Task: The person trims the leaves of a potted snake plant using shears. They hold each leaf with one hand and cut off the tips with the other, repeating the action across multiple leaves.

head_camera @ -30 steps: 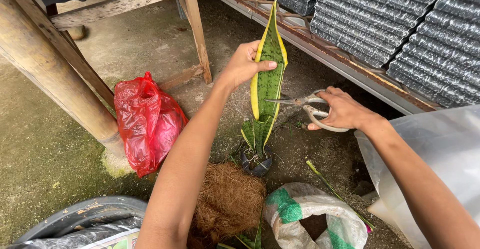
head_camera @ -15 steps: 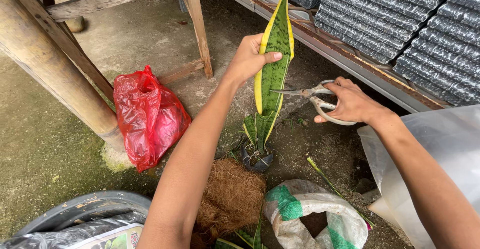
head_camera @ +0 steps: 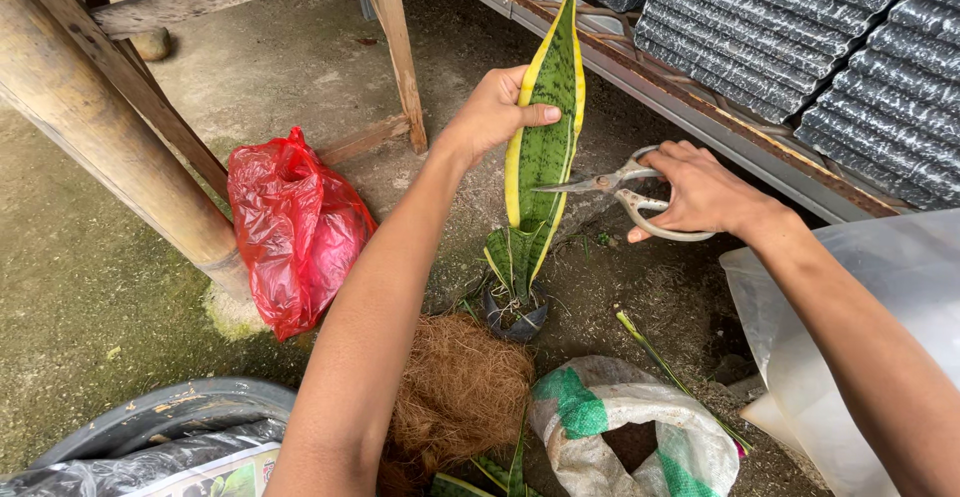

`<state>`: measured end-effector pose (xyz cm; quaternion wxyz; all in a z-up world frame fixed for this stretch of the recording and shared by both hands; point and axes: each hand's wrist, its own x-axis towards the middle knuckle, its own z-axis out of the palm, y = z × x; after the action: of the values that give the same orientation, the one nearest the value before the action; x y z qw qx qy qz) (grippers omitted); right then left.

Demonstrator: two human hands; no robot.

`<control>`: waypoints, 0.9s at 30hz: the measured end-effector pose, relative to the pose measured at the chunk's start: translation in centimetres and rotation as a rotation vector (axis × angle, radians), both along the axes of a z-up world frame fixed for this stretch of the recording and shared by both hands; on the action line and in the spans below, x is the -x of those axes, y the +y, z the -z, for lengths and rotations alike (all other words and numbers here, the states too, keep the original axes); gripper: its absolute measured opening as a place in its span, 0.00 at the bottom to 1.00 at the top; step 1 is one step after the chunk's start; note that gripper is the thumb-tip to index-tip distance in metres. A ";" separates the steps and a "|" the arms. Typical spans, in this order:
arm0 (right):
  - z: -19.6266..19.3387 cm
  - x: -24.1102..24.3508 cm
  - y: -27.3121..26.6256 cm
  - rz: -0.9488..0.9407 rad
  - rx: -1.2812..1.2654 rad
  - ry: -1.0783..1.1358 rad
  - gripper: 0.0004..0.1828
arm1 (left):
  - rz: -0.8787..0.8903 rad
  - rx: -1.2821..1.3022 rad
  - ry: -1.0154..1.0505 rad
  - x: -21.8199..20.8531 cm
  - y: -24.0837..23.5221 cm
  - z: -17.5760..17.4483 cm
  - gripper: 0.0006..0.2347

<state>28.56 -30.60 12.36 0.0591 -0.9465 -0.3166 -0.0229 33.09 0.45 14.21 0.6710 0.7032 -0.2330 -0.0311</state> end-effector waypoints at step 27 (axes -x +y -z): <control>-0.7 1.8 1.5 0.103 0.064 0.022 0.50 | -0.038 0.012 0.031 1.0 -1.8 -0.3 0.12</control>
<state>26.81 -29.05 13.07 0.0309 -0.9631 -0.2674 -0.0052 32.12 -1.38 14.52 0.6791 0.7029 -0.2096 -0.0279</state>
